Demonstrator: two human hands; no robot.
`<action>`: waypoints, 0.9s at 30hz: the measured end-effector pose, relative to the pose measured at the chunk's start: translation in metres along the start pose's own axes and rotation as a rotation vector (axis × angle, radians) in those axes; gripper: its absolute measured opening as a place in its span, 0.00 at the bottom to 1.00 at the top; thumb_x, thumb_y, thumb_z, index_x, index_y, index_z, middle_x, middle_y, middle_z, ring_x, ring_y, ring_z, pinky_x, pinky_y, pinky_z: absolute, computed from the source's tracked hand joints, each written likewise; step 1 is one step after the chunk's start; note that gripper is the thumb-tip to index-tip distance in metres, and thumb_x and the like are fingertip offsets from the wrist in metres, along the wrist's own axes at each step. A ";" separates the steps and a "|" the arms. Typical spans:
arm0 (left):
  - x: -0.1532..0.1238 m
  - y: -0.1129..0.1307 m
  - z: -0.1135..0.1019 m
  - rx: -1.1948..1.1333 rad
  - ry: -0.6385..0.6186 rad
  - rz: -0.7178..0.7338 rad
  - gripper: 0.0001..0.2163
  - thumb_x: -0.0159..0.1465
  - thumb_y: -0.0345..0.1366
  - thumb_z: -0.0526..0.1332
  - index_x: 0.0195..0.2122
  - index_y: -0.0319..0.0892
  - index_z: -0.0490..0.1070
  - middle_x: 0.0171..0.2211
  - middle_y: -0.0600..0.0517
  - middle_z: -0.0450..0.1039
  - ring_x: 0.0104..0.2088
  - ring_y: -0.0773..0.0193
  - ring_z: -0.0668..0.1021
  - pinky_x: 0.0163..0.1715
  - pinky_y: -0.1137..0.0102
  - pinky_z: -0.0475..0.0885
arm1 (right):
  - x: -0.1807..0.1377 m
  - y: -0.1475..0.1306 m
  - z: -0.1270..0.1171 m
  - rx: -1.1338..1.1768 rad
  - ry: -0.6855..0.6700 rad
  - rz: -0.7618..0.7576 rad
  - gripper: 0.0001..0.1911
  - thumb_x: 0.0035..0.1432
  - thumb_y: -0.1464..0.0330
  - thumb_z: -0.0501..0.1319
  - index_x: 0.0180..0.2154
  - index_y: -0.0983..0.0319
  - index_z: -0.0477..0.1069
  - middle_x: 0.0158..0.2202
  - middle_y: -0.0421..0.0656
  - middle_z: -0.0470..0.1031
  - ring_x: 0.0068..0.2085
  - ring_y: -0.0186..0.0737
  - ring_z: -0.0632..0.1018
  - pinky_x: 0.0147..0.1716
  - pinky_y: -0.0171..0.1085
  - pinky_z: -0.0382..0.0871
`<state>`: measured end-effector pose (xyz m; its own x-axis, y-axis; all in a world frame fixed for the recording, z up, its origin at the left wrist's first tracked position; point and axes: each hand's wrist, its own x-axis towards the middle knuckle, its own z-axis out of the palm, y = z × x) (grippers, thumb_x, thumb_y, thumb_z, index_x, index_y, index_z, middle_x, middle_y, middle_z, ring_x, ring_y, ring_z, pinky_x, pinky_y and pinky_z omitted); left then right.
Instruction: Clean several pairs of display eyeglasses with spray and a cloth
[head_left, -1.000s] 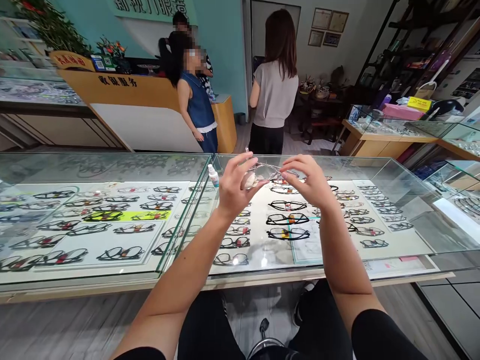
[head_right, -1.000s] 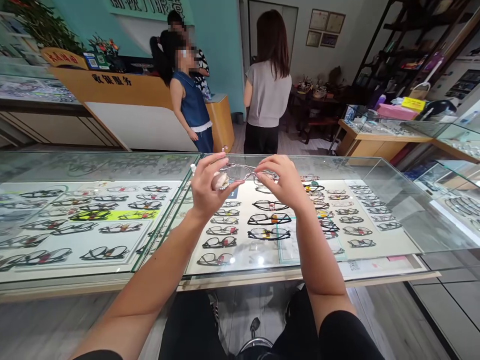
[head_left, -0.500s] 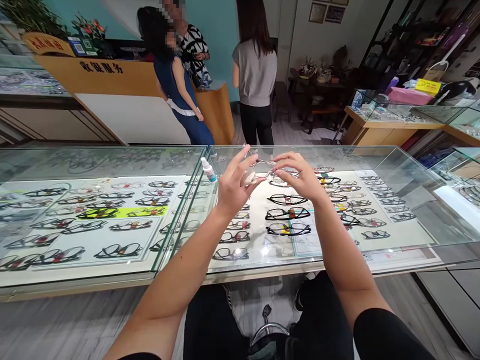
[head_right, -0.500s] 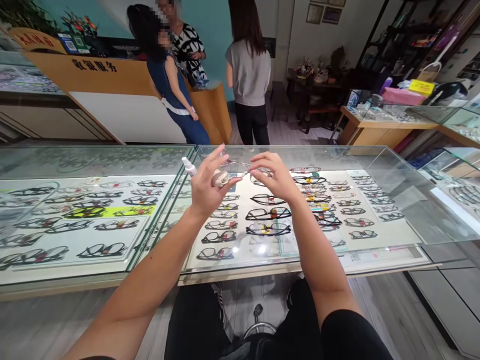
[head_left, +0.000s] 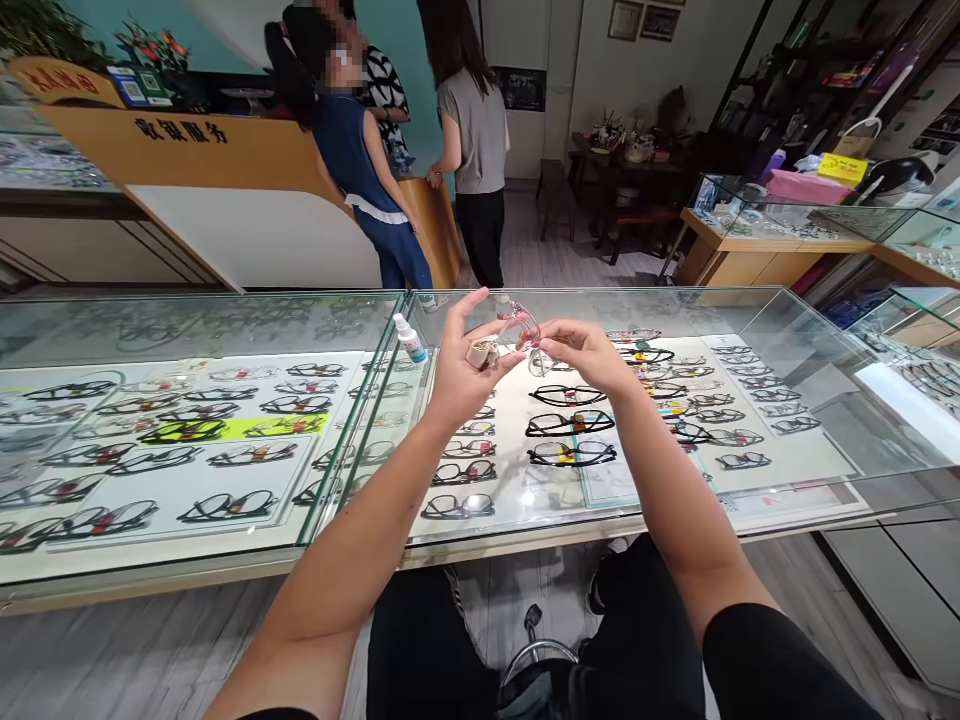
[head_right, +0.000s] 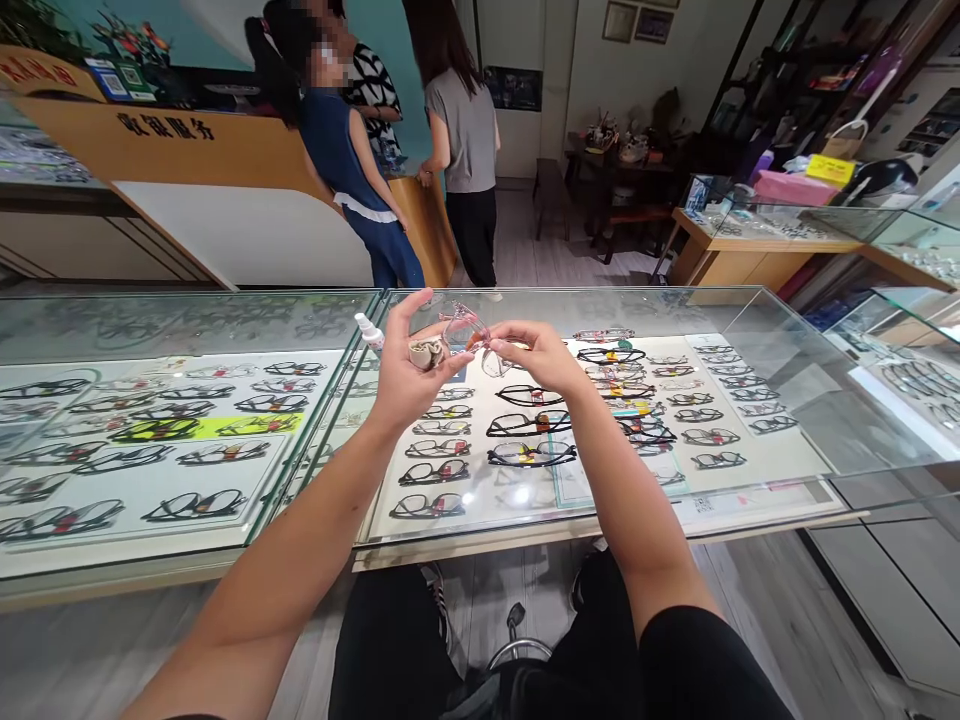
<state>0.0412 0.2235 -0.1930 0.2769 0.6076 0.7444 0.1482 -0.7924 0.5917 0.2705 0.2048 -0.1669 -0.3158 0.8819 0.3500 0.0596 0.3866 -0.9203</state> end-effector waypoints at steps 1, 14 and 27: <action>0.000 -0.001 0.000 -0.021 -0.003 -0.010 0.43 0.71 0.64 0.68 0.78 0.52 0.51 0.58 0.35 0.84 0.55 0.48 0.89 0.49 0.56 0.88 | 0.000 0.001 0.001 0.040 0.000 0.015 0.26 0.60 0.41 0.75 0.40 0.57 0.84 0.50 0.48 0.89 0.54 0.50 0.86 0.56 0.49 0.80; -0.010 0.020 0.021 0.112 0.228 -0.228 0.09 0.72 0.45 0.71 0.41 0.46 0.87 0.33 0.52 0.80 0.35 0.62 0.79 0.41 0.66 0.73 | 0.003 0.024 0.040 -0.381 0.471 -0.319 0.11 0.74 0.58 0.68 0.42 0.56 0.86 0.50 0.48 0.88 0.54 0.50 0.86 0.57 0.50 0.81; -0.003 0.004 0.016 0.020 0.331 -0.399 0.11 0.68 0.45 0.72 0.41 0.42 0.85 0.37 0.49 0.83 0.34 0.62 0.79 0.37 0.68 0.73 | -0.001 0.022 0.056 -0.540 0.442 -0.472 0.10 0.75 0.61 0.62 0.39 0.56 0.75 0.46 0.49 0.85 0.48 0.46 0.84 0.49 0.45 0.80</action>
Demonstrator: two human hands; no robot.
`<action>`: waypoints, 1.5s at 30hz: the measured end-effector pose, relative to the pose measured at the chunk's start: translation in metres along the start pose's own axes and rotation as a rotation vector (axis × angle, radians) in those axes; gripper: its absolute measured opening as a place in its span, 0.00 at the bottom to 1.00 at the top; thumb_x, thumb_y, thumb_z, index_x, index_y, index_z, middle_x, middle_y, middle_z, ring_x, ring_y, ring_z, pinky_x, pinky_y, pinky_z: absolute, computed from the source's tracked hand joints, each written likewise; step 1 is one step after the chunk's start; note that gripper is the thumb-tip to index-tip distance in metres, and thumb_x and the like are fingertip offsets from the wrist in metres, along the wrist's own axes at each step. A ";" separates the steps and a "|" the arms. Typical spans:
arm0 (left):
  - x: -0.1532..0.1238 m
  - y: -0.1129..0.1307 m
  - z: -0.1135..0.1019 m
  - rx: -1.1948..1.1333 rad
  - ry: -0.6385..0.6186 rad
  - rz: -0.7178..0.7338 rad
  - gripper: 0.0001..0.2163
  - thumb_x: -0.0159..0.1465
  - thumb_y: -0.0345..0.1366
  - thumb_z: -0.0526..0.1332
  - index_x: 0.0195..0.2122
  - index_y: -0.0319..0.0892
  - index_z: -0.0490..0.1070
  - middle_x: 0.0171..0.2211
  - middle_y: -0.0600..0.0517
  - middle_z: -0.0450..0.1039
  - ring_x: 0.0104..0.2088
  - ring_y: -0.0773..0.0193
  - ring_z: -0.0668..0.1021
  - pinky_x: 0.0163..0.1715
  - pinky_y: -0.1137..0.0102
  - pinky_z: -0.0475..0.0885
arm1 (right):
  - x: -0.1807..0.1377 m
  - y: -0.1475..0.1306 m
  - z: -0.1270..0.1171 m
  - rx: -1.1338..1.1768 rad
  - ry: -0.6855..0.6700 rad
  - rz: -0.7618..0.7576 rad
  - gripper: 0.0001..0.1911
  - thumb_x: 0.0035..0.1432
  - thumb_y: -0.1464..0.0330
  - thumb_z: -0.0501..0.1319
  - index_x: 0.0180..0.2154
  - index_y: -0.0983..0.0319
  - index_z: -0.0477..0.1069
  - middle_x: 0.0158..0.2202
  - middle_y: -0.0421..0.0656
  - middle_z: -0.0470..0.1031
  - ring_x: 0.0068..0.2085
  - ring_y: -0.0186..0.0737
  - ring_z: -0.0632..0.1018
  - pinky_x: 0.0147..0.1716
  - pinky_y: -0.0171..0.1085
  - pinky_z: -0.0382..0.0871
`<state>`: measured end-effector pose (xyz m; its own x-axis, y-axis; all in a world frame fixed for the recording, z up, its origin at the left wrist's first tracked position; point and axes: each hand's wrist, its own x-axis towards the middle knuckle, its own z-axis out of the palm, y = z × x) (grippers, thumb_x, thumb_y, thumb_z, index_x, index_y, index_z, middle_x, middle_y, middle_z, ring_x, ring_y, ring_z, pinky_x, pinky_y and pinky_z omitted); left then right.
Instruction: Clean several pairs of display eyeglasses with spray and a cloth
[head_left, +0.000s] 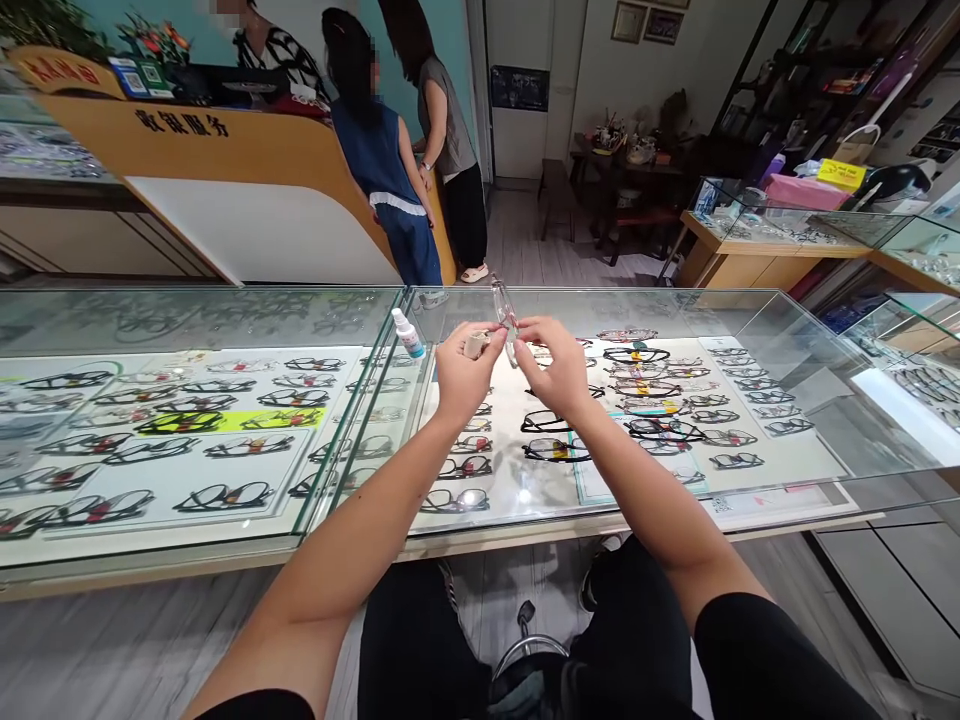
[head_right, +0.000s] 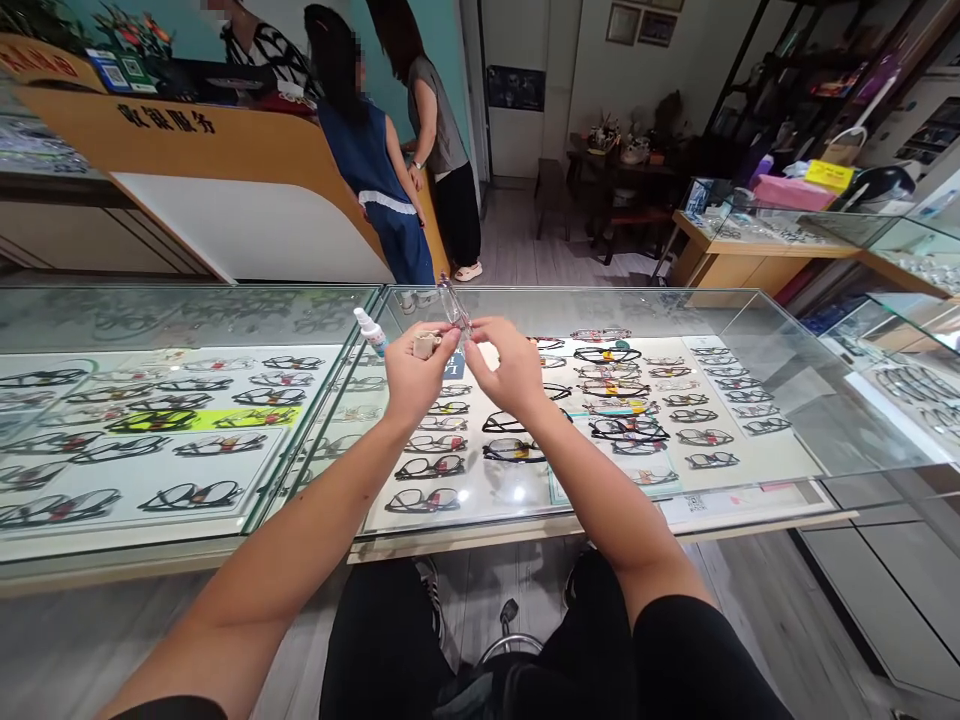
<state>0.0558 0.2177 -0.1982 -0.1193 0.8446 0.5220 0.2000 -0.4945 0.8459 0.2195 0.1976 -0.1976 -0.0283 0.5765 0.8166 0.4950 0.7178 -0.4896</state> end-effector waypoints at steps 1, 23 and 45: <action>0.001 0.001 0.000 0.050 -0.006 0.058 0.10 0.69 0.44 0.71 0.41 0.42 0.85 0.36 0.50 0.82 0.33 0.63 0.78 0.37 0.68 0.72 | 0.003 0.003 -0.005 0.002 0.051 0.028 0.15 0.75 0.58 0.62 0.34 0.55 0.69 0.38 0.45 0.81 0.40 0.43 0.81 0.41 0.42 0.76; 0.032 0.026 0.089 0.967 -1.085 0.234 0.11 0.70 0.45 0.67 0.44 0.47 0.86 0.46 0.44 0.88 0.45 0.50 0.85 0.32 0.65 0.61 | 0.036 0.060 -0.079 -0.043 0.457 0.419 0.40 0.75 0.43 0.59 0.22 0.54 0.40 0.23 0.34 0.40 0.26 0.32 0.47 0.28 0.41 0.42; 0.022 0.041 0.087 0.934 -1.194 0.159 0.04 0.62 0.38 0.76 0.34 0.45 0.85 0.35 0.46 0.86 0.36 0.51 0.83 0.33 0.64 0.61 | 0.034 0.055 -0.071 -0.005 0.364 0.431 0.41 0.73 0.38 0.58 0.23 0.54 0.40 0.22 0.34 0.40 0.26 0.32 0.46 0.28 0.42 0.41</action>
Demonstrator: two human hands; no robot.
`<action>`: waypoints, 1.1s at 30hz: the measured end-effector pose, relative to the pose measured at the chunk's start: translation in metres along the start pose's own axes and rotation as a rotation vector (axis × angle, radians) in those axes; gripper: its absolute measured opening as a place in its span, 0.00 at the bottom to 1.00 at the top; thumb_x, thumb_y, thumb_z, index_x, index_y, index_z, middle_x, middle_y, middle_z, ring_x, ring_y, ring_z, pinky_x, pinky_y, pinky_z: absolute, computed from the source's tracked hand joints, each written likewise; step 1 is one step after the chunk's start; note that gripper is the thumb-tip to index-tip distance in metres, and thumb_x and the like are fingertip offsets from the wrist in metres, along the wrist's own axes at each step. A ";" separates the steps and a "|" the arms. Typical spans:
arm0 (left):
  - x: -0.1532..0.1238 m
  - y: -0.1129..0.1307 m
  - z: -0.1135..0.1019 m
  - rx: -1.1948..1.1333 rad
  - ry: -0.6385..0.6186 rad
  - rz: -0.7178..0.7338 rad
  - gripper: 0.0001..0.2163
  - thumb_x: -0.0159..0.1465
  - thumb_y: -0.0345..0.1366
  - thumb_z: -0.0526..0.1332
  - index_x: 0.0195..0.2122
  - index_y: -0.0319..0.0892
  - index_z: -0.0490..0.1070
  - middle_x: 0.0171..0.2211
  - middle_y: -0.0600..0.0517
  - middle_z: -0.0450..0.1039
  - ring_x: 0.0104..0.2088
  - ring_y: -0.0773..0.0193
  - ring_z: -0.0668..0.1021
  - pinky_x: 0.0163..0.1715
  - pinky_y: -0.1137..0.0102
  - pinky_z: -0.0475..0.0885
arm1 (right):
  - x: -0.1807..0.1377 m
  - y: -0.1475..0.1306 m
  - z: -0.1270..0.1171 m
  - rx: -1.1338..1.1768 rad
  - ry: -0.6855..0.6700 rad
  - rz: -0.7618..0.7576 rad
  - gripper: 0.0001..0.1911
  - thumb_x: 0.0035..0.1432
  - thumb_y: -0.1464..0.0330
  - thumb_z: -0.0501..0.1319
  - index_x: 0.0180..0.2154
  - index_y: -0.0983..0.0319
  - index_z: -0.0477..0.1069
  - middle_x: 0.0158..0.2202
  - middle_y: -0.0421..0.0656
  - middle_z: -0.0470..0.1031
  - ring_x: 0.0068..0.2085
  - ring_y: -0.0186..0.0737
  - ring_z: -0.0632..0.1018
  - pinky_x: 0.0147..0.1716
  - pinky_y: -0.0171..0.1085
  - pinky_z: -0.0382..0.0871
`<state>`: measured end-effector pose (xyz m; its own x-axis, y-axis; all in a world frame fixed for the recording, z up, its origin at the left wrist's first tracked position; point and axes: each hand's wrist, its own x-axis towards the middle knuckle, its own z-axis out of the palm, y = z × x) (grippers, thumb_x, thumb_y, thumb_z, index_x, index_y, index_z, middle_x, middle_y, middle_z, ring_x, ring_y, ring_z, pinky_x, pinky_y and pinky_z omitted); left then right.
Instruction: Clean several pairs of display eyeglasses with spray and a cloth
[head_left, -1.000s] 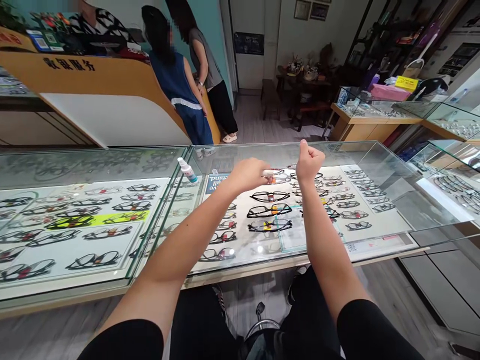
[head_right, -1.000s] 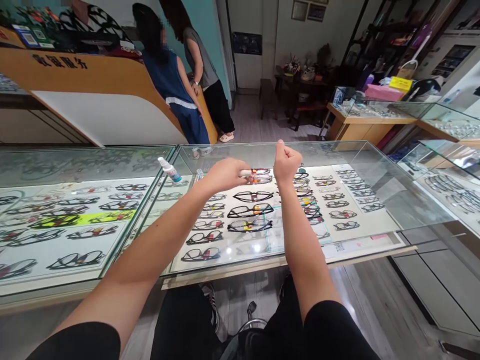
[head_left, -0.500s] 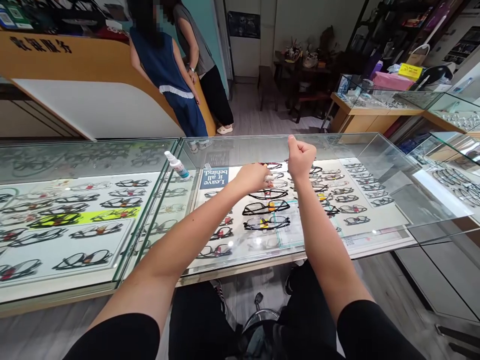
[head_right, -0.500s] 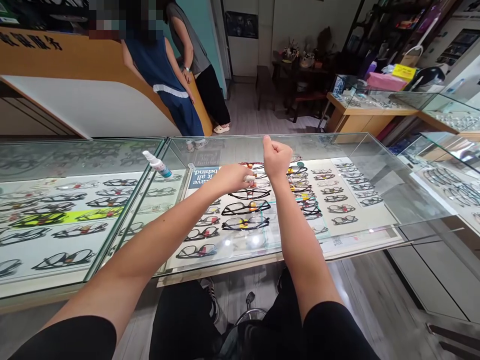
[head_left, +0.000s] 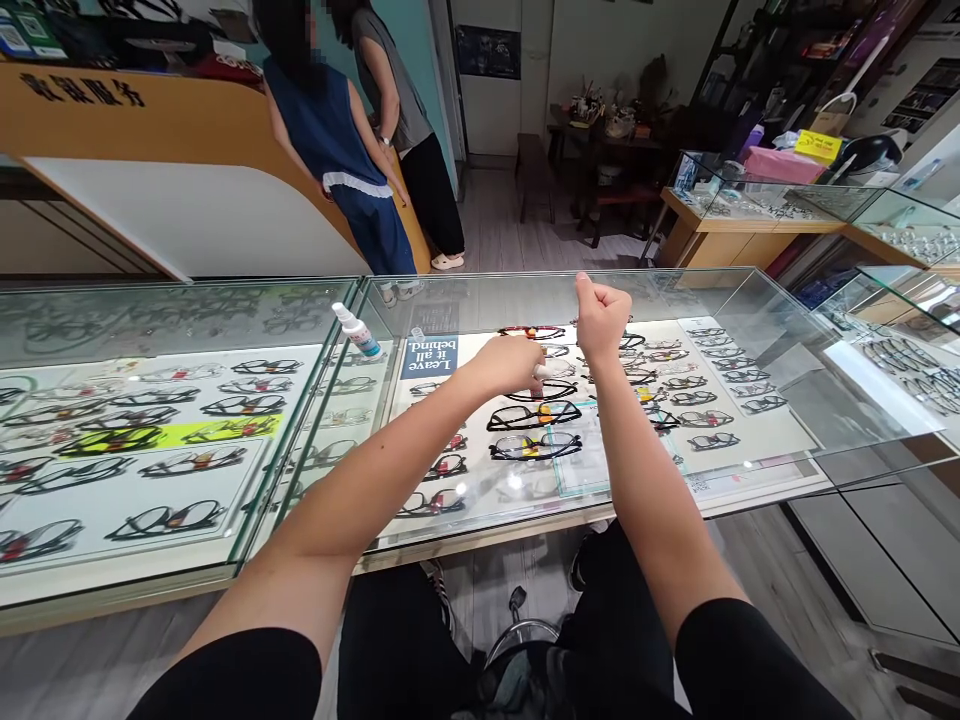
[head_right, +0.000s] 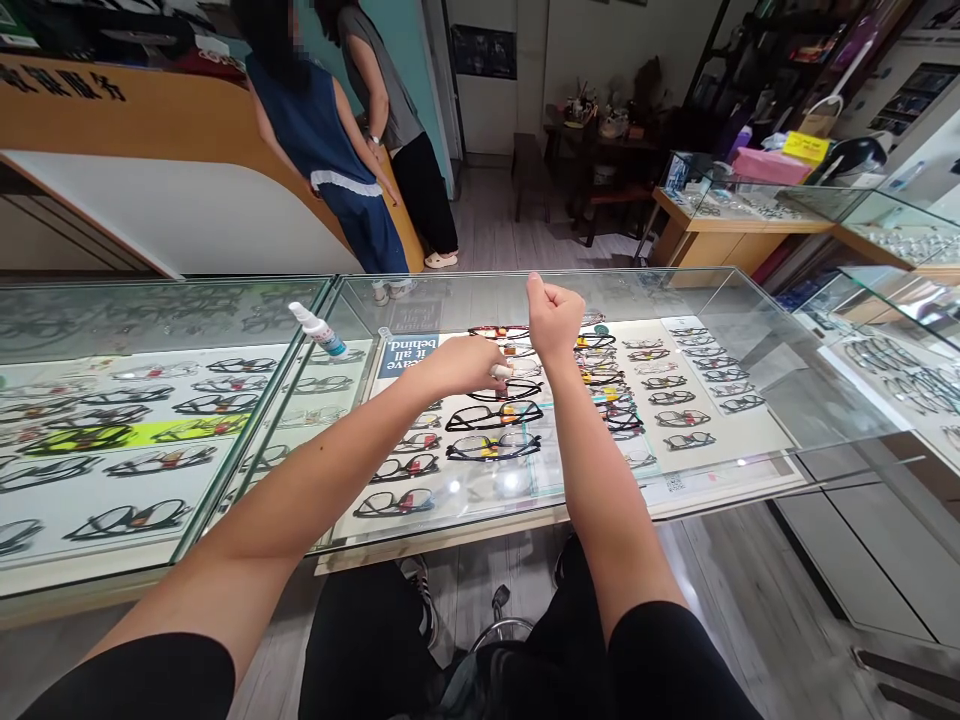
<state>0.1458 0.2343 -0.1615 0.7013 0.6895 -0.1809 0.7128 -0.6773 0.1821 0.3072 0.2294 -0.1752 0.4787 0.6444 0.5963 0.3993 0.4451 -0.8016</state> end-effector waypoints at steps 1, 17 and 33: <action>0.000 0.001 0.000 -0.011 -0.003 -0.002 0.03 0.62 0.37 0.76 0.34 0.46 0.86 0.34 0.46 0.86 0.36 0.52 0.83 0.33 0.64 0.61 | 0.000 0.000 0.000 -0.010 0.001 0.004 0.41 0.73 0.39 0.58 0.23 0.54 0.39 0.22 0.34 0.39 0.26 0.32 0.46 0.28 0.42 0.42; -0.027 -0.098 -0.072 -0.730 0.208 0.046 0.17 0.56 0.56 0.78 0.33 0.47 0.88 0.20 0.51 0.70 0.20 0.63 0.67 0.23 0.65 0.59 | -0.002 0.000 0.000 0.051 -0.396 -0.185 0.26 0.71 0.41 0.65 0.53 0.54 0.81 0.46 0.44 0.79 0.46 0.44 0.78 0.45 0.42 0.72; -0.015 -0.091 -0.060 -0.968 0.180 0.032 0.22 0.54 0.58 0.82 0.30 0.44 0.83 0.22 0.49 0.67 0.23 0.61 0.70 0.25 0.61 0.65 | -0.010 0.004 0.009 -0.028 -0.335 -0.285 0.27 0.67 0.43 0.72 0.54 0.55 0.76 0.58 0.50 0.78 0.57 0.52 0.78 0.53 0.47 0.73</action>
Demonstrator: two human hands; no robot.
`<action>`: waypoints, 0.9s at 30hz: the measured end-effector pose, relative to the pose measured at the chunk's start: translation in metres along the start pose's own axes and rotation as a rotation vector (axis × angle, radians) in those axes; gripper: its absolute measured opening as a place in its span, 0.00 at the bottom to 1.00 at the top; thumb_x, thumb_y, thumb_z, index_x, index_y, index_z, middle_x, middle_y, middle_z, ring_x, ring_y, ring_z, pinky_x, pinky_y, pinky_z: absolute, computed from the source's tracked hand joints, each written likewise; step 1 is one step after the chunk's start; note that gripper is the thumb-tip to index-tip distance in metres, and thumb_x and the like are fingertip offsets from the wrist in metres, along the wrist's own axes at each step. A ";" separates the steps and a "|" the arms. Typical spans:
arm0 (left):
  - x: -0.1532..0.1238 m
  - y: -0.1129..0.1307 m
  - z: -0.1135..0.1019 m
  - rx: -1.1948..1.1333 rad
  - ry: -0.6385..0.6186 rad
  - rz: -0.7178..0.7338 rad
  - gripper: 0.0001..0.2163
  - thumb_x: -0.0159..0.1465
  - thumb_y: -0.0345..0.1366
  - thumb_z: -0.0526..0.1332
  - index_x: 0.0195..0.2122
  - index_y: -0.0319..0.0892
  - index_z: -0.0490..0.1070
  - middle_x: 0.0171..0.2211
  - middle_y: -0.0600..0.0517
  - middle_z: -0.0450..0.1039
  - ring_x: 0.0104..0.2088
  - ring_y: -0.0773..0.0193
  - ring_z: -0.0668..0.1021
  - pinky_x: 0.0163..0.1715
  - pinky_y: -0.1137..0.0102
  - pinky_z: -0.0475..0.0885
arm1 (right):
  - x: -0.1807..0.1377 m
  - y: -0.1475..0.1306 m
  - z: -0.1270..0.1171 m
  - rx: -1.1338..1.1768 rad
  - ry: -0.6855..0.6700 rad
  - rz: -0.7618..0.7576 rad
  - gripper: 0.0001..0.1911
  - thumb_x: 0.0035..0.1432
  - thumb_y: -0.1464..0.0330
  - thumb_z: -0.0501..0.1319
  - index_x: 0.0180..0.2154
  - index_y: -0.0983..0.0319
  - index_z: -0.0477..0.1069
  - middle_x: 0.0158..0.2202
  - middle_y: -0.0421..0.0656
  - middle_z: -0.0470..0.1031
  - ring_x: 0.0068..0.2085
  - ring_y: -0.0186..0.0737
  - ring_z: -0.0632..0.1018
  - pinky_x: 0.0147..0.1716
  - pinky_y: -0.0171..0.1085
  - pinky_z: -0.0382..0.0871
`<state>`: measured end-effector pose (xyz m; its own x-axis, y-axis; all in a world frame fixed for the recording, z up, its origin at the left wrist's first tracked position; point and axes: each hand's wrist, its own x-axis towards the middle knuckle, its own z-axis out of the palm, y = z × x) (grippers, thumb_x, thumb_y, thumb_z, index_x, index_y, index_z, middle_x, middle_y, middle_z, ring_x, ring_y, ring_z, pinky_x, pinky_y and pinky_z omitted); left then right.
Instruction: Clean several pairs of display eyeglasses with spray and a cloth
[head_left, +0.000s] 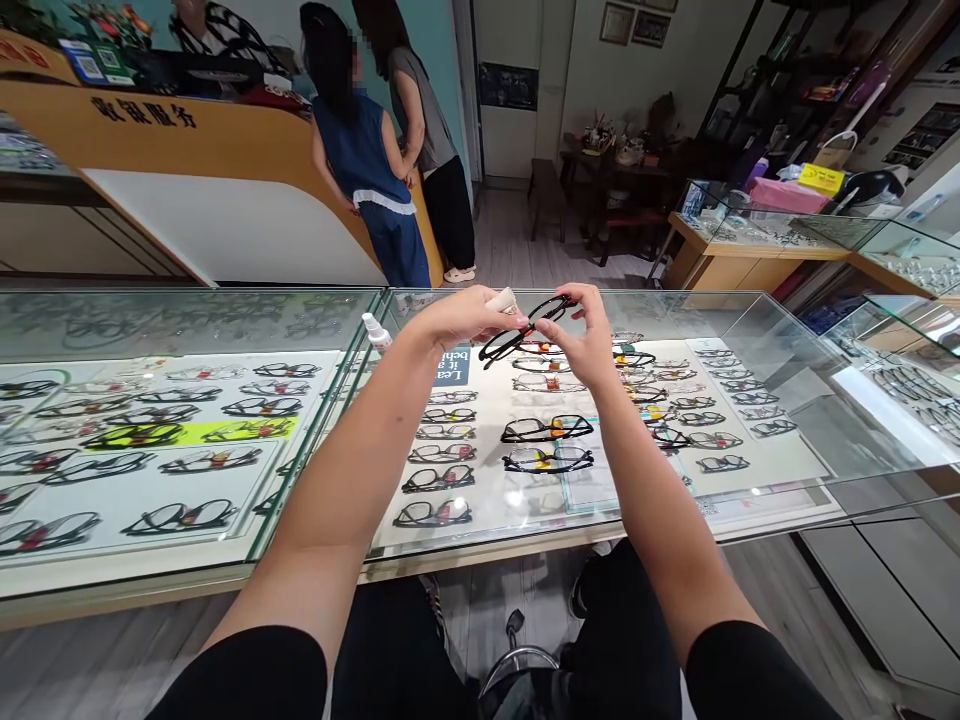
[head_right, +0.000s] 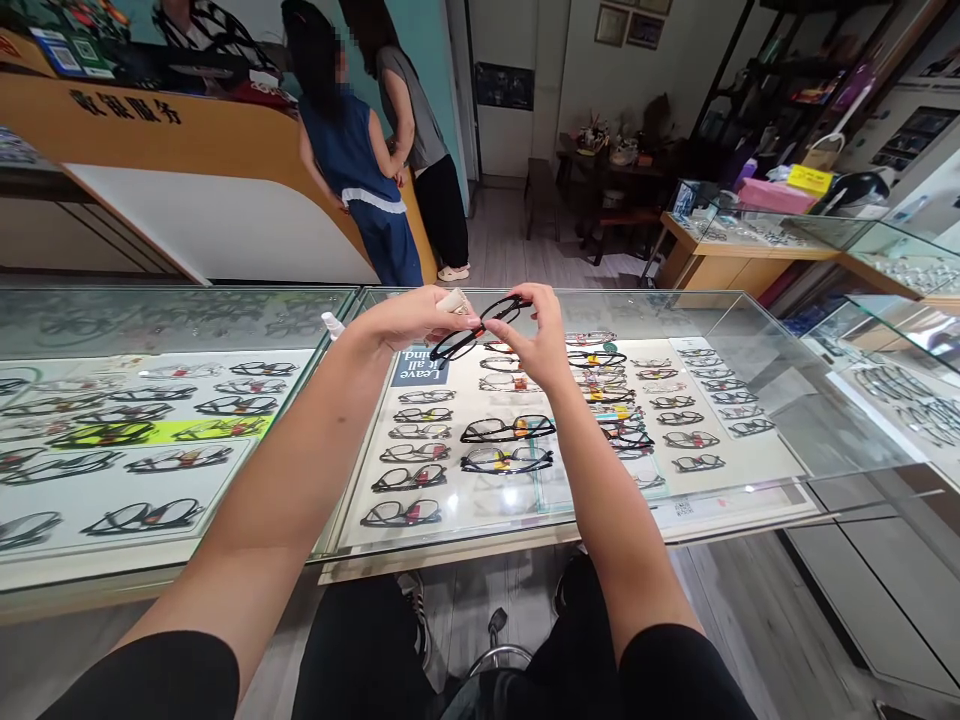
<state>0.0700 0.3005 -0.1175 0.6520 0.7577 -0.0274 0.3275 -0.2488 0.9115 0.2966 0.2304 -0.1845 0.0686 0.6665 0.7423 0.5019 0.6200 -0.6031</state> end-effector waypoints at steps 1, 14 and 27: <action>0.000 0.001 0.001 0.001 -0.002 -0.002 0.22 0.54 0.58 0.82 0.30 0.44 0.83 0.22 0.49 0.67 0.23 0.61 0.70 0.25 0.61 0.65 | 0.000 -0.001 0.001 -0.002 0.009 -0.001 0.27 0.67 0.43 0.71 0.53 0.55 0.75 0.57 0.50 0.78 0.56 0.52 0.78 0.52 0.47 0.72; -0.008 0.011 0.043 0.416 -0.072 0.039 0.09 0.60 0.46 0.75 0.33 0.47 0.88 0.29 0.50 0.82 0.27 0.59 0.76 0.26 0.65 0.61 | 0.011 0.032 -0.023 0.210 0.467 0.190 0.39 0.71 0.35 0.59 0.23 0.53 0.48 0.22 0.33 0.48 0.24 0.34 0.53 0.25 0.39 0.54; -0.013 0.009 0.106 0.970 -0.210 -0.099 0.09 0.66 0.42 0.72 0.44 0.47 0.88 0.41 0.46 0.88 0.45 0.50 0.85 0.37 0.66 0.65 | 0.008 0.015 -0.012 0.287 0.417 0.185 0.43 0.73 0.41 0.63 0.21 0.55 0.40 0.20 0.32 0.40 0.24 0.30 0.44 0.25 0.40 0.46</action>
<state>0.1367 0.2243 -0.1528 0.6684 0.7032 -0.2425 0.7430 -0.6461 0.1744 0.3156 0.2403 -0.1841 0.4990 0.5905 0.6343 0.1976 0.6351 -0.7468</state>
